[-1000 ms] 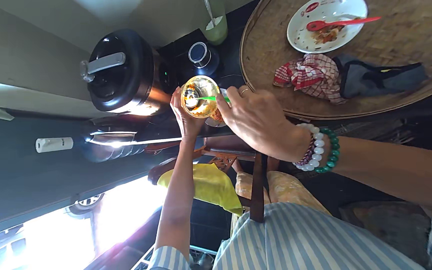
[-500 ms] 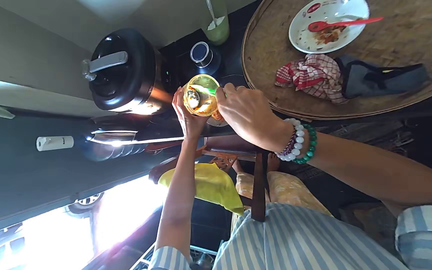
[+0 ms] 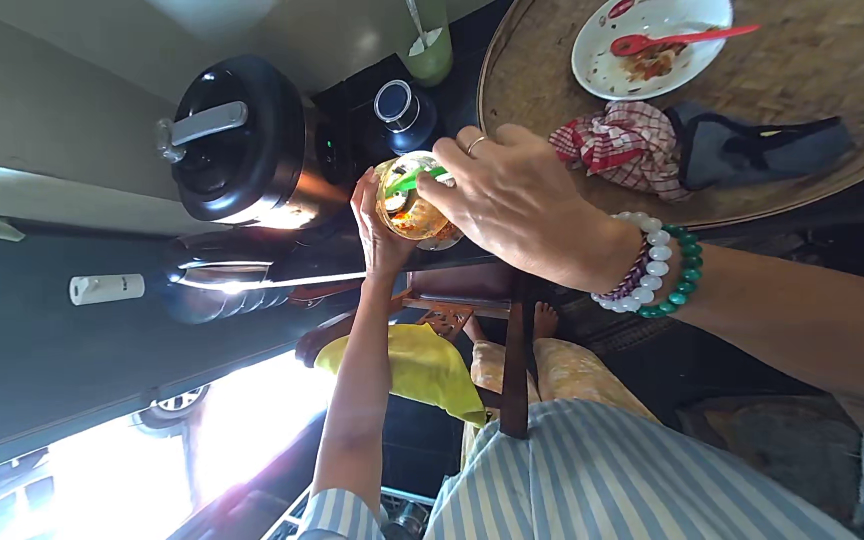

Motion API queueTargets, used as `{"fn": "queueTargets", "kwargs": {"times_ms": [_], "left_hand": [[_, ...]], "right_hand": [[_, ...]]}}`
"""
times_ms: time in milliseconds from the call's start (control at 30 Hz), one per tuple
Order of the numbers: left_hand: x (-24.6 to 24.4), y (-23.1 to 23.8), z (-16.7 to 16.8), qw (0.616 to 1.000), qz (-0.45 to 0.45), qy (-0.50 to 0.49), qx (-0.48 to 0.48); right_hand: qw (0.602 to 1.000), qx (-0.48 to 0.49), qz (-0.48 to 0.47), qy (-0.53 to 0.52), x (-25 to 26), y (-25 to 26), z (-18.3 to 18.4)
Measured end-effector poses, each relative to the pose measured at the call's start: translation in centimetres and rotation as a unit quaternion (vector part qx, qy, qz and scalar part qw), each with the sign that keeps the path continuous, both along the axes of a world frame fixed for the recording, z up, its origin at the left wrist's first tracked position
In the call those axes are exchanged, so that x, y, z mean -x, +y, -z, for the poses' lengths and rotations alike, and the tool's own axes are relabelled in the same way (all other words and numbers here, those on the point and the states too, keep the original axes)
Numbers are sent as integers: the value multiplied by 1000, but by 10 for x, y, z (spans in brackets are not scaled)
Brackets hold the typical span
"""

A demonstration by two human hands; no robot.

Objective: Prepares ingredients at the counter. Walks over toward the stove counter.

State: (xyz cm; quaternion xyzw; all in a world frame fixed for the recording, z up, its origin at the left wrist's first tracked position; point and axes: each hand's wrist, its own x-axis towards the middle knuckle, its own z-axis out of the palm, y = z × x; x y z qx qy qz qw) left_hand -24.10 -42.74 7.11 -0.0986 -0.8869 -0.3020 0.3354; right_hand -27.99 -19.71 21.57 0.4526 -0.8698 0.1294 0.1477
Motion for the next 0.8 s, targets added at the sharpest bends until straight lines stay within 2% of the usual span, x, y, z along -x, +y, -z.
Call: {"fn": "queueTargets", "kwargs": {"times_ms": [133,433,800], "left_hand": [[0,-1,2,1000,1,0,-3],[1,-3,-2,998,-61,10,-15],[0,0,0,998,-67,6,-16]], "right_hand": [[1000,4,18,11,5,-1,3],[995,-46,61,-72,-19,19,-7],[991,-44,85,-91,-53,-3,13]]}}
